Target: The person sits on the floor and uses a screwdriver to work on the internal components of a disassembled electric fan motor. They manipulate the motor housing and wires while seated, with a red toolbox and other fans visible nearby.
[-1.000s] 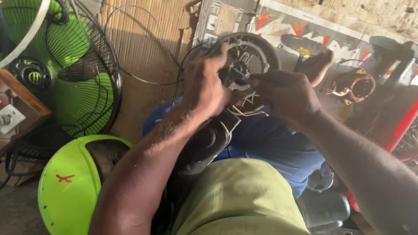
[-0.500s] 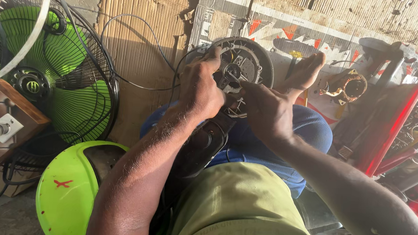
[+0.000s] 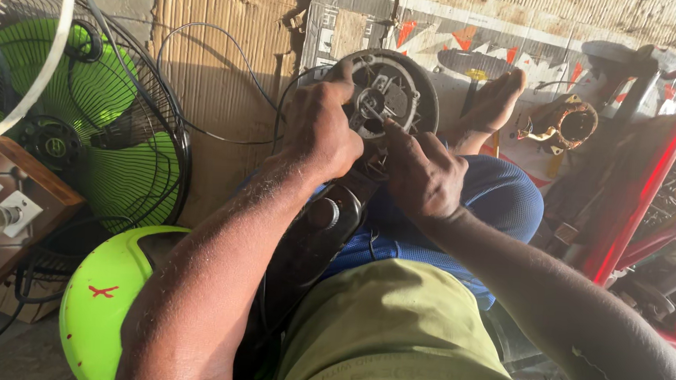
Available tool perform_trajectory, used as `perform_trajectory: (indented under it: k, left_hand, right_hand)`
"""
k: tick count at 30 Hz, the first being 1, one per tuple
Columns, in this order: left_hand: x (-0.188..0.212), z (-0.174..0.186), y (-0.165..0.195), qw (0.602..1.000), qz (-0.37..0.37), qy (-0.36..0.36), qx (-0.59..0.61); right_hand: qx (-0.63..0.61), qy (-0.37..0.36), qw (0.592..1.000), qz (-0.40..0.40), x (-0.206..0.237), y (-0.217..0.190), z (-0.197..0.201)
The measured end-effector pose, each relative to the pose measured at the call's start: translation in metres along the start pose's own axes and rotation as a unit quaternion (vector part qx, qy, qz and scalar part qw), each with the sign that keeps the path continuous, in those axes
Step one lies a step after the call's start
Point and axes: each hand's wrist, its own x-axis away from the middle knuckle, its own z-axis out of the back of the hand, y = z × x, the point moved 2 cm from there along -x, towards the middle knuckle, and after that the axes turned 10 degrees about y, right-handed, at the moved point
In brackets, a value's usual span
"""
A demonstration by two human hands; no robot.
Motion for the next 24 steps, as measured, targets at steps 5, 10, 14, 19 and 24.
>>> perform_trajectory:
  k: [5, 10, 14, 19, 24]
  left_hand:
    - [-0.003, -0.013, -0.013, 0.998, 0.038, -0.032, -0.024]
    - [-0.01, -0.036, -0.014, 0.966, -0.035, 0.142, 0.214]
    - [-0.012, -0.037, -0.011, 0.964, 0.032, 0.12, 0.235]
    - [0.003, -0.025, -0.012, 0.983, -0.101, 0.131, 0.075]
    - [0.009, -0.028, -0.009, 0.983, -0.104, 0.097, 0.118]
  right_hand:
    - [0.016, 0.017, 1.0, 0.003, 0.001, -0.001, -0.005]
    - [-0.017, 0.001, 0.999, 0.041, -0.023, -0.008, 0.002]
    - [-0.08, -0.048, 0.995, -0.021, -0.042, -0.003, 0.01]
    - [-0.174, -0.098, 0.978, -0.057, -0.042, 0.006, 0.008]
    - [-0.147, -0.128, 0.977, -0.083, -0.038, 0.016, 0.014]
